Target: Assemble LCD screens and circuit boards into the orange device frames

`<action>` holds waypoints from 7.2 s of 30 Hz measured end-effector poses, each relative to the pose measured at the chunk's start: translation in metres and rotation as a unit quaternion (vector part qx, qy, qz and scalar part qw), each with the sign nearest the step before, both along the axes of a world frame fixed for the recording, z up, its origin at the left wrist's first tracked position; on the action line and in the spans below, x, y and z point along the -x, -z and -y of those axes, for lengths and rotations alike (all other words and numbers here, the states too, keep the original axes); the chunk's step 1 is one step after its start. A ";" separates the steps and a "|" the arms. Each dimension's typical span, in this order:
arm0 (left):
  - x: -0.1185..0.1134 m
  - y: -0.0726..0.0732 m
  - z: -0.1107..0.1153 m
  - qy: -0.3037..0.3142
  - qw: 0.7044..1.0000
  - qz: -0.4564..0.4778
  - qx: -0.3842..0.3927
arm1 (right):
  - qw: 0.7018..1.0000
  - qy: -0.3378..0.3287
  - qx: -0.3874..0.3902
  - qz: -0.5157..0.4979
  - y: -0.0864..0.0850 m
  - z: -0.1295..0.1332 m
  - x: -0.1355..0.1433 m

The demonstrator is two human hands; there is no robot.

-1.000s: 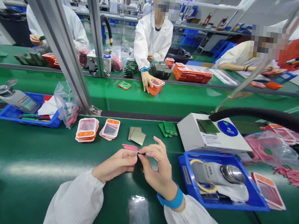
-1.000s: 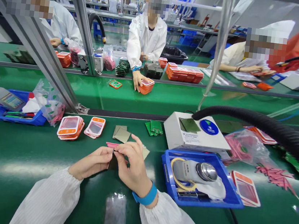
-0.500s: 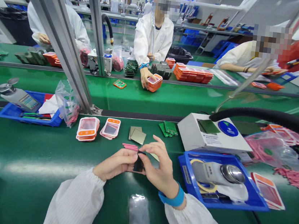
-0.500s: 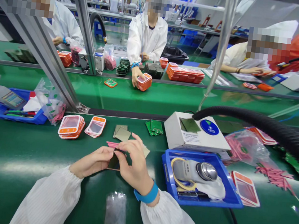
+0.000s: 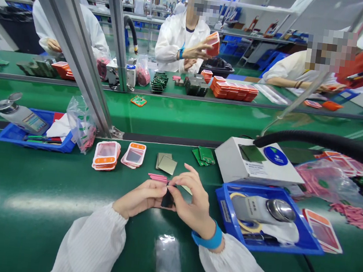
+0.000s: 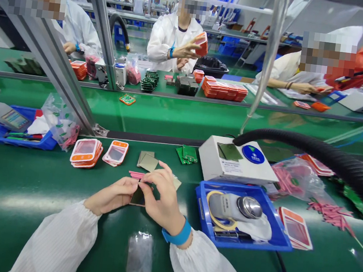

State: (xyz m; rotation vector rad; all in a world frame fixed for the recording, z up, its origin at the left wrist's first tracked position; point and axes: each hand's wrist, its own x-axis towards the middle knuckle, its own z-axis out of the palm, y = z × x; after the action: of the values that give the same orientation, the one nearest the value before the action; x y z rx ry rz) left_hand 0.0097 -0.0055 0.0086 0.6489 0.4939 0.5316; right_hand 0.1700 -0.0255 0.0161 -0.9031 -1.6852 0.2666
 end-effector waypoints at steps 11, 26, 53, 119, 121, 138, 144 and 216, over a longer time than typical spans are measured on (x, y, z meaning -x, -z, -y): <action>0.000 0.001 0.000 0.002 1.000 0.004 -0.002 | 1.000 0.012 0.004 -0.003 -0.002 0.000 0.000; 0.002 -0.002 -0.001 0.050 0.998 -0.019 -0.034 | 0.995 -0.046 0.085 -0.002 -0.003 -0.001 -0.006; 0.004 -0.016 0.012 0.069 0.991 0.118 -0.013 | 0.935 -0.244 0.188 -0.174 -0.033 0.021 -0.023; 0.006 -0.012 0.016 0.127 0.958 0.256 -0.022 | 0.797 -0.337 0.315 -0.389 -0.029 0.007 -0.032; 0.006 -0.010 0.016 0.124 0.958 0.258 -0.028 | 0.797 -0.335 0.317 -0.391 -0.029 0.006 -0.032; 0.009 -0.008 0.006 0.049 0.978 0.196 -0.060 | 0.918 0.084 0.155 -0.355 -0.009 -0.008 -0.026; 0.010 -0.007 -0.001 -0.040 0.983 0.177 -0.001 | 0.909 0.109 0.241 -0.324 0.002 0.052 -0.026; -0.015 0.020 0.049 0.063 0.994 0.092 -0.007 | 0.798 -0.409 0.406 -0.176 -0.008 0.046 -0.018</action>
State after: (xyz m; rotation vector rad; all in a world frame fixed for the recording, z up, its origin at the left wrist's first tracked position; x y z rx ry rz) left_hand 0.0245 -0.0548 -0.0114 0.6331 0.2732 0.4703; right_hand 0.1879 -0.0713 0.0242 -0.5746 -1.4930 1.7441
